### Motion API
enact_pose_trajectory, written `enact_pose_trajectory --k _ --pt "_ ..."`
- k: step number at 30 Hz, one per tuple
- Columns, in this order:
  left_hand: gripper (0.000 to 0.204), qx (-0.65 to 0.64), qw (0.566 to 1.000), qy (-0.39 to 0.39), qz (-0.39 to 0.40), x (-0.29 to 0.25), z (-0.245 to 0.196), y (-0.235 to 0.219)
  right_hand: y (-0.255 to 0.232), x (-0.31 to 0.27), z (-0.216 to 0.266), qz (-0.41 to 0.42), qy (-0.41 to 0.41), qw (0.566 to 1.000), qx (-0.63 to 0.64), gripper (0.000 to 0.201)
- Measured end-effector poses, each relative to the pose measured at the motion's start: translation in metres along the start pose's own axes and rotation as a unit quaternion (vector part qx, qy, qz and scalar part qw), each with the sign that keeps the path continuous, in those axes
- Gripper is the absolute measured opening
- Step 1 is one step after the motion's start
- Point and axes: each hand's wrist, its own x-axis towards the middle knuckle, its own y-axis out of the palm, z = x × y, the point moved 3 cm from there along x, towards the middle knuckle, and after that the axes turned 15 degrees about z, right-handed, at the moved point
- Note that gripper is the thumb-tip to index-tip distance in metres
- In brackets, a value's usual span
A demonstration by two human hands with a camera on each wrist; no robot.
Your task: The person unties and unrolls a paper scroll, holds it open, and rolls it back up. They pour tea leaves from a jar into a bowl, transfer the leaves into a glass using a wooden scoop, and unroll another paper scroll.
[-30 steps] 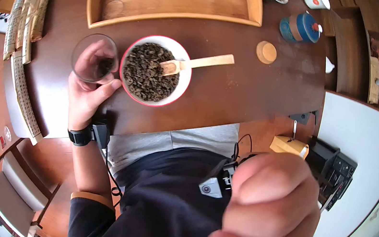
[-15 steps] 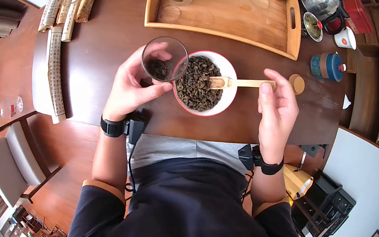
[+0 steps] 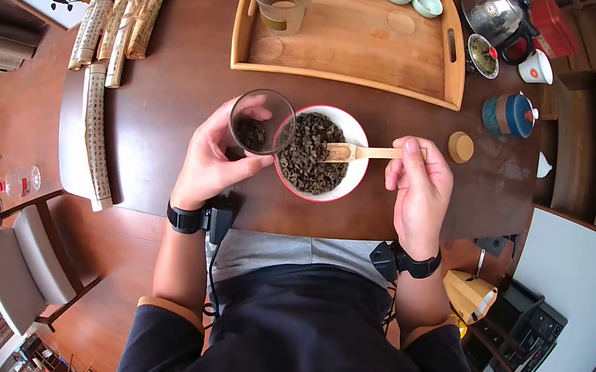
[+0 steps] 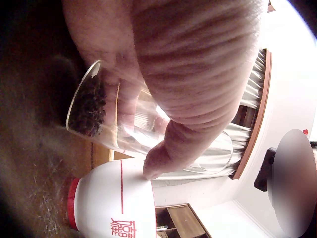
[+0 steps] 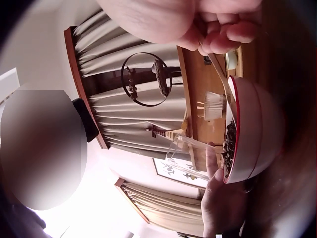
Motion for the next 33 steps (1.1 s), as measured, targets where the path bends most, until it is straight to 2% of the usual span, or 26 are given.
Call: enact_pose_trajectory --k 6,12,17,21,23,28,31,33 --pt "0.072 0.016 1.0 0.013 -0.002 0.002 -0.003 0.001 -0.006 -0.001 -0.003 -0.001 0.024 0.998 0.06 0.023" --pt "0.073 0.038 0.999 -0.012 -0.001 0.001 -0.005 0.0 -0.01 -0.002 -0.01 0.003 0.038 0.991 0.126 0.024" --pt "0.071 -0.013 1.0 -0.015 -0.001 0.001 -0.005 0.002 -0.013 -0.003 -0.001 0.007 0.033 0.989 0.143 0.023" --pt "0.072 -0.045 0.999 -0.005 -0.003 0.0 -0.003 0.002 -0.006 -0.001 0.023 0.004 0.011 0.99 0.139 0.023" --pt "0.074 -0.022 1.0 0.019 0.009 0.0 -0.002 0.001 0.001 0.001 0.039 0.017 -0.024 0.99 0.136 0.024" --pt "0.072 0.017 0.999 0.022 0.021 0.002 -0.009 0.001 0.024 0.011 0.071 0.039 -0.075 0.99 0.11 0.024" --pt "0.072 0.043 0.998 0.033 0.031 0.003 -0.007 0.0 0.041 0.017 0.077 0.046 -0.087 0.993 0.066 0.025" --pt "0.072 0.055 0.997 0.047 0.033 0.004 -0.005 -0.001 0.046 0.013 0.077 0.081 -0.103 0.99 0.046 0.024"
